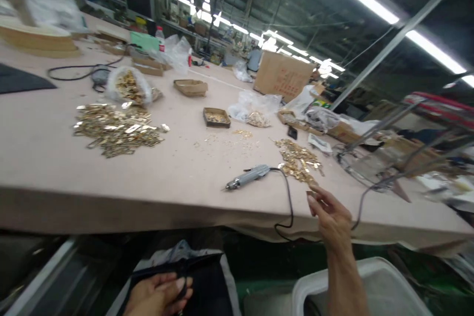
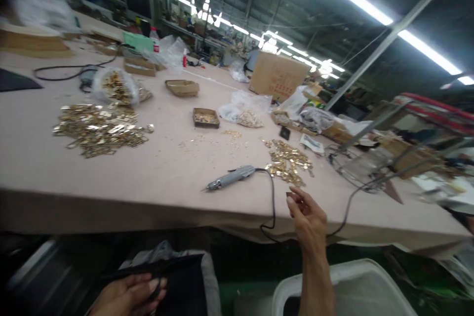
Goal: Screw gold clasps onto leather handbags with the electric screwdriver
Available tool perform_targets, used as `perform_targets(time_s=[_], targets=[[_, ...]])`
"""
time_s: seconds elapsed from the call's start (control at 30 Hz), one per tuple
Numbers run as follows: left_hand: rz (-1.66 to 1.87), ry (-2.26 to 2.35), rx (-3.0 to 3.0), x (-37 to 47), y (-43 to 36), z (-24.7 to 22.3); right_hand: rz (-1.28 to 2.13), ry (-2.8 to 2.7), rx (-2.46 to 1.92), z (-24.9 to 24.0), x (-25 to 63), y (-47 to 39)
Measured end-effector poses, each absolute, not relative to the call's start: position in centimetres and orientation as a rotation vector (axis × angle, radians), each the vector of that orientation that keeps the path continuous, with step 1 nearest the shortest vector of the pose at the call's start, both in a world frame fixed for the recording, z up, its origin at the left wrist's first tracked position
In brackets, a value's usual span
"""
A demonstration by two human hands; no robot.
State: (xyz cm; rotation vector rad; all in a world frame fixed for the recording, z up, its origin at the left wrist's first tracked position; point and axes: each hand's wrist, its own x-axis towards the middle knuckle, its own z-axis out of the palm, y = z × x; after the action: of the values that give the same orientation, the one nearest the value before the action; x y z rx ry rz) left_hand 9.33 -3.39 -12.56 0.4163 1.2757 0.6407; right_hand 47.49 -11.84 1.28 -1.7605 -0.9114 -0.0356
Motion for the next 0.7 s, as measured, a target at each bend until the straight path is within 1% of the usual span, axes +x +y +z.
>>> perform_targets(time_s=[0.03,0.1,0.23,0.3,0.37,0.43,0.53,0.7], targets=[[0.635,1.236,0.484,9.1,-3.7,-12.2,0.027,-0.904,-1.636,0.6,44.8,-11.8],[0.605,1.177,0.542,8.7,-4.0,-11.4,0.201,-0.892,-1.538,-1.3,39.0,-11.5],[0.554,1.17,0.573,8.0,-3.7,-10.4,0.721,-0.894,-1.461,-5.8,28.1,-10.2],[0.56,1.18,0.574,7.7,-3.7,-10.2,0.974,-0.828,-1.402,-8.0,24.4,-9.6],[0.567,1.175,0.574,7.4,-3.7,-10.3,1.145,-0.746,-1.358,-9.9,22.4,-9.0],[0.576,1.15,0.574,7.2,-3.7,-10.6,1.226,-0.69,-1.338,-11.4,21.8,-8.5],[0.585,1.117,0.568,7.2,-3.7,-11.0,1.25,-0.648,-1.331,-12.7,22.1,-8.2],[0.585,1.099,0.609,7.1,-3.8,-11.1,1.241,-0.619,-1.326,-13.1,22.2,-8.3]])
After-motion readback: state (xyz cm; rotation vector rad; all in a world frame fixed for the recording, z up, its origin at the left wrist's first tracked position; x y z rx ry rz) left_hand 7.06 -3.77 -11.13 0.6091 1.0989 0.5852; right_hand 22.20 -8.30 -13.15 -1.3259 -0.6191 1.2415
